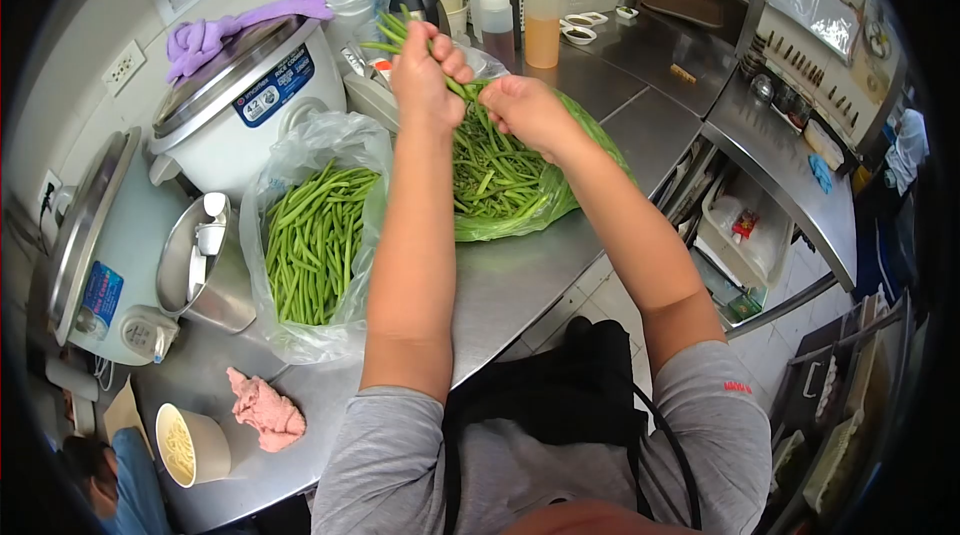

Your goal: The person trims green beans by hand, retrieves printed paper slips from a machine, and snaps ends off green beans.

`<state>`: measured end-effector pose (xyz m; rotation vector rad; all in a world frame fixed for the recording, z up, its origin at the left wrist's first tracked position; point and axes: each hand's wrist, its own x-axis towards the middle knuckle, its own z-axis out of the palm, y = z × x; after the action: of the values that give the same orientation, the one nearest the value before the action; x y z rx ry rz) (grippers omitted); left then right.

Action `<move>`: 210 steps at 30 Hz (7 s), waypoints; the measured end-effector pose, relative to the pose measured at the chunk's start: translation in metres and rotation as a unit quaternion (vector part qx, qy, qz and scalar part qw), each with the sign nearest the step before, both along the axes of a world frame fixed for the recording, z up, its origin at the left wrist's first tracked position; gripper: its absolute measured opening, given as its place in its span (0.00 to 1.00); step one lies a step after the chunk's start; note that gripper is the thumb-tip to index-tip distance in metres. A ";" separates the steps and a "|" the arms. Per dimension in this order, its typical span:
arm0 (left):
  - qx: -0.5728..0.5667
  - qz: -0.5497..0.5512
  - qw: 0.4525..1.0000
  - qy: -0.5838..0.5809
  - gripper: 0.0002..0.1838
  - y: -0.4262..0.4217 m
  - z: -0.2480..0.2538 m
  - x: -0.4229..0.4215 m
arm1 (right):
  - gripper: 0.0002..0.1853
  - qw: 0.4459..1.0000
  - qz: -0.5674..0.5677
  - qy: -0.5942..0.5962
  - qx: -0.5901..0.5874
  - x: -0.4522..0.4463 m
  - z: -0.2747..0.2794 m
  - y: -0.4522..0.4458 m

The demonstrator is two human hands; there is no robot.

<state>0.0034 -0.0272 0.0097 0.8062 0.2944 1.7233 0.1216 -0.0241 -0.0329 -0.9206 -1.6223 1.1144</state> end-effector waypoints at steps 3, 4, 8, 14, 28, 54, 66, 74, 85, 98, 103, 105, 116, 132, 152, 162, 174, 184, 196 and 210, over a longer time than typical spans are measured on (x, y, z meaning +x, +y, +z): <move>0.045 0.035 0.995 0.080 0.09 -0.021 0.022 -0.030 | 0.15 0.967 -0.056 -0.227 0.104 0.015 0.012 -0.008; 0.052 0.069 0.986 0.143 0.08 -0.033 0.028 -0.044 | 0.17 0.959 -0.076 -0.229 0.149 0.019 0.011 -0.006; -0.011 0.265 0.869 0.417 0.11 -0.082 0.038 -0.107 | 0.16 0.938 -0.146 -0.224 0.223 0.045 0.008 0.015; -0.191 0.378 0.682 0.596 0.24 -0.104 0.022 -0.161 | 0.11 0.976 -0.208 -0.047 0.050 0.118 -0.023 0.062; 0.032 0.521 0.761 0.385 0.13 -0.100 0.044 -0.134 | 0.21 0.884 -0.284 -0.336 0.157 0.166 -0.113 0.078; 0.341 0.185 0.870 0.304 0.09 -0.135 0.056 -0.141 | 0.16 0.910 -0.343 -0.231 0.028 0.157 -0.101 0.059; 0.354 0.258 0.877 0.194 0.11 -0.130 0.054 -0.117 | 0.09 0.915 -0.366 -0.158 0.067 0.164 -0.117 0.080; 0.325 0.276 0.875 0.231 0.09 -0.127 0.057 -0.104 | 0.08 0.920 -0.345 -0.179 0.045 0.162 -0.111 0.074; 0.356 0.354 0.832 0.233 0.10 -0.131 0.062 -0.067 | 0.08 0.942 -0.297 -0.117 0.099 0.172 -0.128 0.092; -0.089 0.154 0.307 0.935 0.27 -0.132 0.022 -0.076 | 0.08 0.957 -0.260 -0.090 0.093 0.181 -0.142 0.113; -0.135 0.223 0.310 0.914 0.18 -0.149 -0.065 -0.091 | 0.07 0.956 -0.269 -0.097 0.065 0.175 -0.132 0.101; -0.113 0.274 0.327 0.897 0.13 -0.152 -0.072 -0.091 | 0.08 0.955 -0.269 -0.094 0.083 0.176 -0.136 0.104; -0.067 0.284 0.366 0.884 0.10 -0.146 -0.007 -0.095 | 0.08 0.956 -0.263 -0.102 0.079 0.178 -0.136 0.104; 0.221 0.086 0.436 0.868 0.12 -0.042 -0.012 0.032 | 0.07 0.942 -0.300 -0.133 0.071 0.172 -0.128 0.092; 0.219 0.070 0.379 0.897 0.15 -0.021 -0.029 0.025 | 0.09 0.944 -0.303 -0.128 0.020 0.168 -0.113 0.077; 0.113 0.160 0.394 0.898 0.17 -0.023 -0.044 -0.052 | 0.09 0.938 -0.311 -0.152 0.036 0.167 -0.109 0.074; 0.230 0.055 0.376 0.896 0.32 -0.017 -0.008 0.006 | 0.08 0.942 -0.305 -0.138 0.028 0.165 -0.107 0.071; 0.197 0.064 0.294 0.933 0.28 0.016 -0.034 0.057 | 0.08 0.937 -0.318 -0.142 0.022 0.165 -0.107 0.071; 0.168 0.114 0.280 0.938 0.23 0.003 -0.022 0.041 | 0.08 0.948 -0.304 -0.090 0.032 0.170 -0.117 0.080; 0.186 0.270 0.463 0.824 0.15 -0.017 0.024 -0.026 | 0.08 0.949 -0.299 -0.092 0.048 0.171 -0.122 0.087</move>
<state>-0.0225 -0.0446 0.0336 2.8112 1.6290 0.7878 0.2925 0.0626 -0.1548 -1.3646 -1.3813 0.5368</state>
